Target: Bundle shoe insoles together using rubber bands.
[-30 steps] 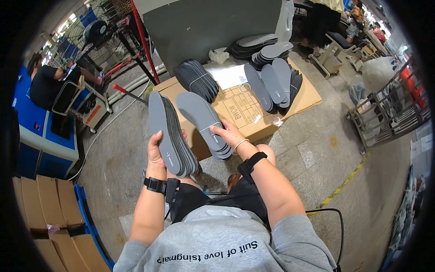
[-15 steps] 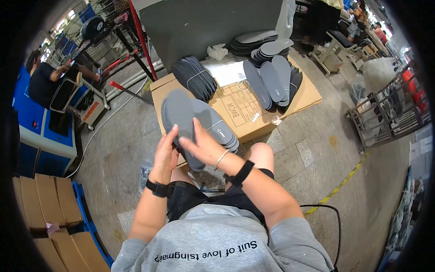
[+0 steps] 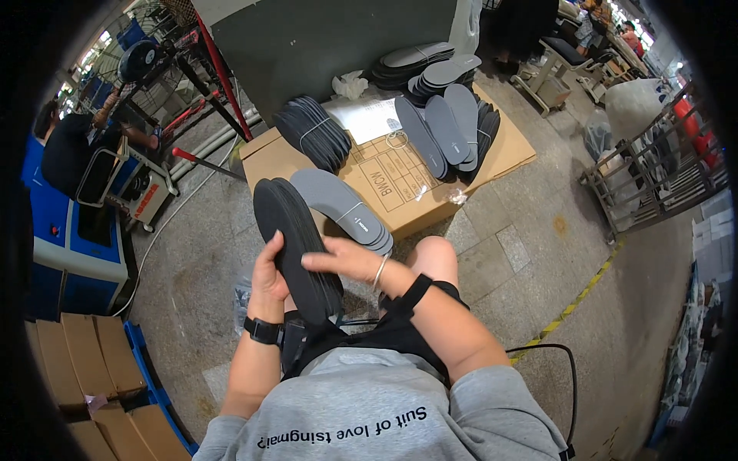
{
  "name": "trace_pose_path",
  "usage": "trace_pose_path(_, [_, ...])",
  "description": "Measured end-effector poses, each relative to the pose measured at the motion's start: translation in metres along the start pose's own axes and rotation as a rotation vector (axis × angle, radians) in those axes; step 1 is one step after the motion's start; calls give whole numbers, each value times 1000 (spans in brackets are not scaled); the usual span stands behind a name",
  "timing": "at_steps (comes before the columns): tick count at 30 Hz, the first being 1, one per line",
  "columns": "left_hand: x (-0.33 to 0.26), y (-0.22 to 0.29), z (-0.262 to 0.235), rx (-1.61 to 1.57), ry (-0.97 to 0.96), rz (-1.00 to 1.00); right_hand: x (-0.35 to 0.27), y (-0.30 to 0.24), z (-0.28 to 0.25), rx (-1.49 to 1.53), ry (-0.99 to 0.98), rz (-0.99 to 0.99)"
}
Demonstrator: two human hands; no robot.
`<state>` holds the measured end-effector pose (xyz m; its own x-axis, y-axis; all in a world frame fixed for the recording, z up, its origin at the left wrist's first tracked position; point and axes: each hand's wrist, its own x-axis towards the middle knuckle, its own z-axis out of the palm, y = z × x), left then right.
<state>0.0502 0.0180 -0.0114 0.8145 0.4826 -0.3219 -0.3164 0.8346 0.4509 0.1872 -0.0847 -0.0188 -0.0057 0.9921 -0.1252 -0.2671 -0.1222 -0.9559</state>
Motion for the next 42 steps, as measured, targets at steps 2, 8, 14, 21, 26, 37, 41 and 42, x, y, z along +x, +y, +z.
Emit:
trace_pose_path(2, [6, 8, 5, -57, -8, -9, 4, -5, -27, -198, 144, 15])
trace_pose_path(8, [26, 7, 6, -133, 22, 38, 13, -10, -74, -1084, 391, -244])
trace_pose_path(14, [40, 6, 7, -111, 76, 56, 20, 5, -75, -1003, 483, -88])
trace_pose_path(21, [85, -9, 10, 198, 308, 70, 24, 19, -79, -1144, 438, -101])
trace_pose_path(26, [91, -9, 15, 578, 516, -10, 16, 19, -79, -1202, 444, -183])
trace_pose_path(37, [92, -29, 13, 282, 294, -22, 14, 39, -65, -716, 588, -207])
trace_pose_path(41, [79, -13, 19, 175, 208, -6, 11, 21, -52, -663, 558, -277])
trace_pose_path(42, [74, -11, 20, 123, 182, 9, 11, 19, -49, -697, 534, -314])
